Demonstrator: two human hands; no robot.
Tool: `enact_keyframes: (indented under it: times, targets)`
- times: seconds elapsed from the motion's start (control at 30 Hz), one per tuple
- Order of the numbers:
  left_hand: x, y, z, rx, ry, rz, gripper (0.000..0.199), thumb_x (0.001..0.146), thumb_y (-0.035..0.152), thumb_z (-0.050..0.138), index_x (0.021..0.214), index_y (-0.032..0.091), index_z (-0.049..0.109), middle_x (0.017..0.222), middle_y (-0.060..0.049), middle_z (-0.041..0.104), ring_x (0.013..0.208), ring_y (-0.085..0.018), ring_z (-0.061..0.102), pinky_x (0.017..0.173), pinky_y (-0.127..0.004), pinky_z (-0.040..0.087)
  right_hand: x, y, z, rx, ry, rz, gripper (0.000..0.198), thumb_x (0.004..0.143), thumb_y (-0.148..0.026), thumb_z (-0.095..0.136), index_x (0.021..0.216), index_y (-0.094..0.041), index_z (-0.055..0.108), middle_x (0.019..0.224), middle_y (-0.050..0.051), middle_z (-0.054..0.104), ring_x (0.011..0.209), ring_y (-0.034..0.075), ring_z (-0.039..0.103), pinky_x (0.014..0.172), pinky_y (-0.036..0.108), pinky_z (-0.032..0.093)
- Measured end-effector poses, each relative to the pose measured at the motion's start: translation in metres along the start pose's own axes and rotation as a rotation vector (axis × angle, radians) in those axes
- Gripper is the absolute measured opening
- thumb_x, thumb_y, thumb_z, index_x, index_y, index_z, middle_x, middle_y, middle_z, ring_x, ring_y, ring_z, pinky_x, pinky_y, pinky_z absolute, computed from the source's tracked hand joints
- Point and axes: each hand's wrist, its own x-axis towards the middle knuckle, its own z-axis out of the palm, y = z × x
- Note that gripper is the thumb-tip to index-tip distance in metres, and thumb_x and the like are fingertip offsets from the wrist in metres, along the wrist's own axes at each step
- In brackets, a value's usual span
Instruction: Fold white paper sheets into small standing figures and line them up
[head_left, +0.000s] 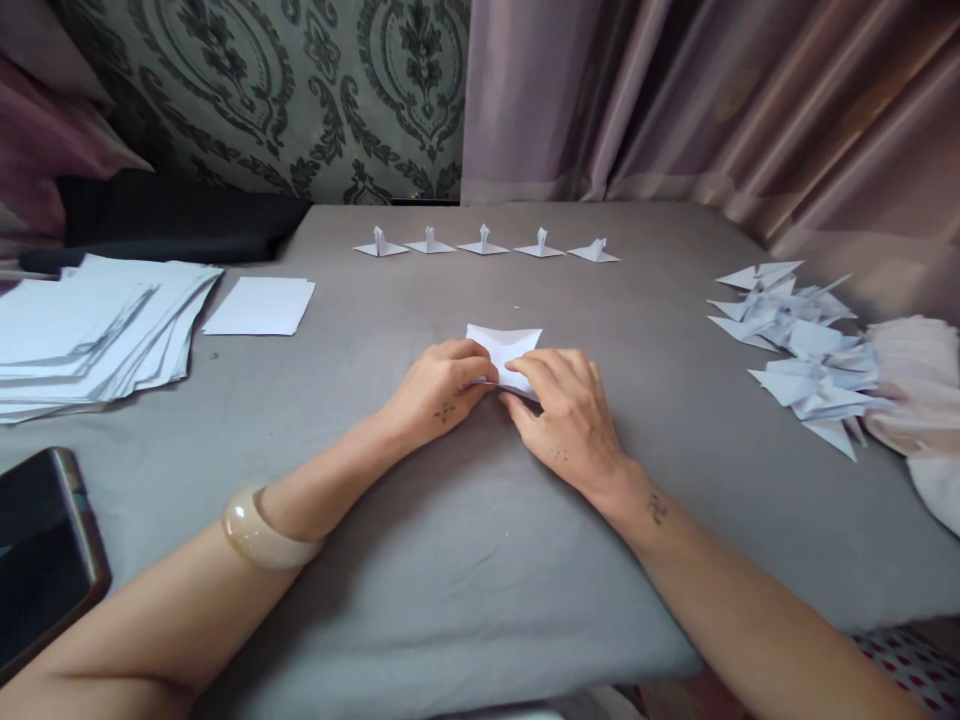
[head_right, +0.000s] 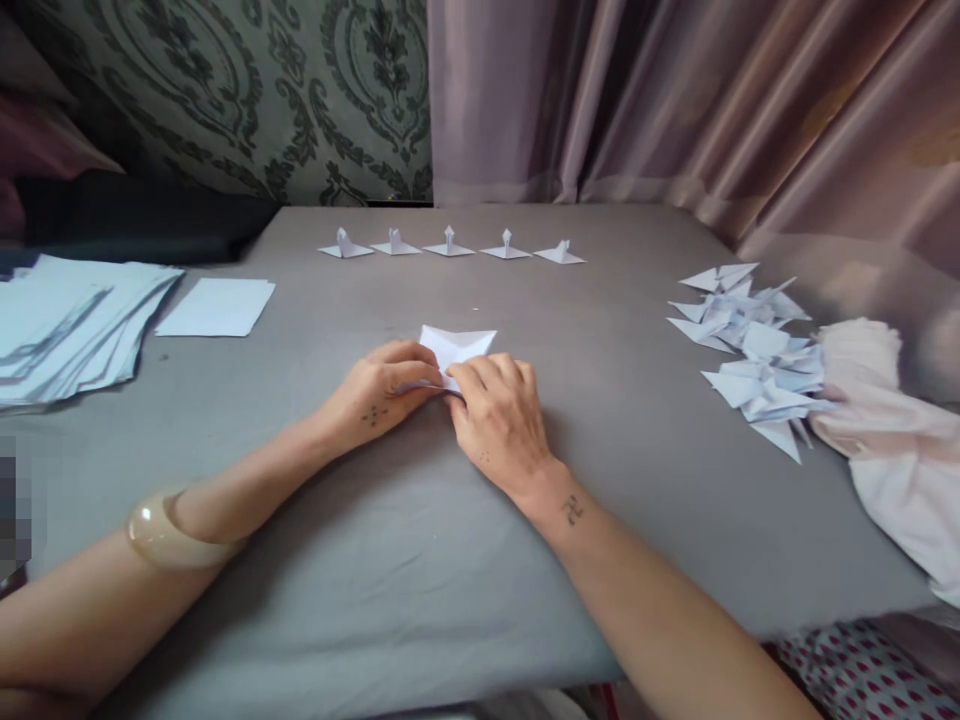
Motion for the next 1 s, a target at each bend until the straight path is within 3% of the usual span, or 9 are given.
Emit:
enact_keyframes:
  times: [0.1,0.2,0.4,0.6,0.83,1.0]
  targets:
    - [-0.001,-0.003,0.007,0.049,0.037,0.032,0.017,0.09,0.022,0.053,0.1,0.021,0.066,0.11,-0.008,0.063,0.099,-0.02,0.057,0.088,-0.035,0.043,0.0,0.001,0.002,-0.089,-0.074,-0.042,0.019,0.092,-0.016,0.047,0.097,-0.02,0.064,0.09,0.004,0.067,0.092,0.021,0.052,0.086,0.035,0.032]
    - [-0.003,-0.002,0.006,0.146,0.065,-0.05,0.03,0.084,0.026,0.063,0.113,0.018,0.059,0.116,-0.011,0.06,0.104,-0.025,0.053,0.087,-0.037,0.042,-0.001,0.0,0.004,-0.203,-0.12,-0.076,0.024,0.091,-0.011,0.044,0.097,-0.019,0.066,0.088,0.006,0.064,0.088,0.022,0.05,0.083,0.036,0.03]
    - [-0.007,0.006,0.002,0.24,-0.01,-0.06,0.015,0.089,0.028,0.056,0.096,0.019,0.065,0.1,-0.007,0.065,0.092,-0.022,0.055,0.078,-0.034,0.037,-0.001,-0.003,0.003,-0.268,-0.179,-0.069,0.026,0.089,-0.009,0.045,0.101,-0.019,0.067,0.09,0.007,0.061,0.086,0.022,0.047,0.081,0.036,0.029]
    - [-0.007,0.012,0.002,0.269,-0.084,-0.045,0.027,0.095,0.027,0.045,0.089,0.017,0.07,0.095,-0.006,0.068,0.087,-0.02,0.059,0.075,-0.034,0.037,0.001,-0.003,0.001,-0.257,-0.237,-0.061,0.026,0.092,-0.011,0.044,0.099,-0.019,0.069,0.089,0.007,0.061,0.086,0.021,0.047,0.079,0.036,0.029]
    - [-0.006,0.009,0.004,0.085,-0.034,-0.214,0.017,0.088,0.029,0.059,0.081,0.018,0.07,0.09,-0.004,0.067,0.082,-0.019,0.06,0.07,-0.029,0.042,0.01,0.004,-0.002,-0.153,-0.274,-0.008,0.023,0.096,-0.025,0.049,0.092,-0.019,0.071,0.094,0.006,0.064,0.092,0.02,0.051,0.083,0.035,0.029]
    - [-0.008,0.006,0.005,-0.021,0.003,-0.292,0.015,0.087,0.023,0.058,0.082,0.019,0.071,0.091,-0.004,0.066,0.08,-0.018,0.059,0.068,-0.028,0.044,0.027,0.006,-0.006,-0.072,-0.374,0.064,0.024,0.095,-0.027,0.05,0.087,-0.019,0.071,0.09,0.004,0.067,0.094,0.02,0.054,0.087,0.035,0.027]
